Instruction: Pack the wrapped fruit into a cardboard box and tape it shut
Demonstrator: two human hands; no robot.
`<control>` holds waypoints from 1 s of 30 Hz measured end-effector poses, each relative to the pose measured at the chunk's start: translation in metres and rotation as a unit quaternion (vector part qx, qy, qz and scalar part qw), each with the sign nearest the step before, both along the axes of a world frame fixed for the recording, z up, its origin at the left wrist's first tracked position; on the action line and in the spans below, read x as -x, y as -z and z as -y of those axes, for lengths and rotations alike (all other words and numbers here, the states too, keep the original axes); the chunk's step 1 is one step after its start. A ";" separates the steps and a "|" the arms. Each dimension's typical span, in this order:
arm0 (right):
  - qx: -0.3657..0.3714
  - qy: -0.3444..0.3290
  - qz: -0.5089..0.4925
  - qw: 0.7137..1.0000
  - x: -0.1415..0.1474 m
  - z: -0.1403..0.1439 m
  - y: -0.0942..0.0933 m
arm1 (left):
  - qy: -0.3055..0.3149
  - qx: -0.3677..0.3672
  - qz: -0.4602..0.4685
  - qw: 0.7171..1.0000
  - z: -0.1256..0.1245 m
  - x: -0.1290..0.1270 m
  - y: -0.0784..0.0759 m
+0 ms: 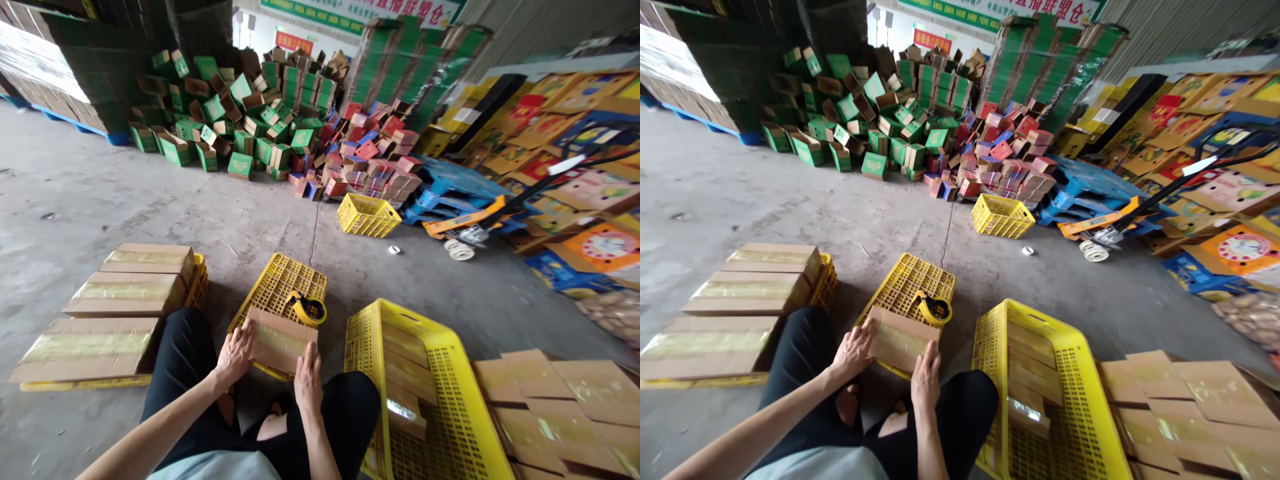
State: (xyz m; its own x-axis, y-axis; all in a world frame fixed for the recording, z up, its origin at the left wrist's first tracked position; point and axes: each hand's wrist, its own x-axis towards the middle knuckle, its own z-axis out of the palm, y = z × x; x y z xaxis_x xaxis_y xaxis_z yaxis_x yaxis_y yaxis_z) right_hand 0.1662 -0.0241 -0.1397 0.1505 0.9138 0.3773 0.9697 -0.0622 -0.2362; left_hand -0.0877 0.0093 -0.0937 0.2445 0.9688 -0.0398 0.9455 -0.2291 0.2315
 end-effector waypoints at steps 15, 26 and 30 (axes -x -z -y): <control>0.005 -0.076 0.025 0.997 0.028 0.002 0.000 | 0.025 -0.007 -0.038 0.999 0.006 -0.016 0.034; 0.058 -0.213 0.005 0.975 0.096 0.003 -0.015 | 0.037 -0.004 -0.025 0.999 0.005 -0.011 0.032; 0.063 -0.226 0.019 0.972 0.076 0.001 -0.022 | 0.041 -0.022 -0.006 0.999 0.006 -0.005 0.038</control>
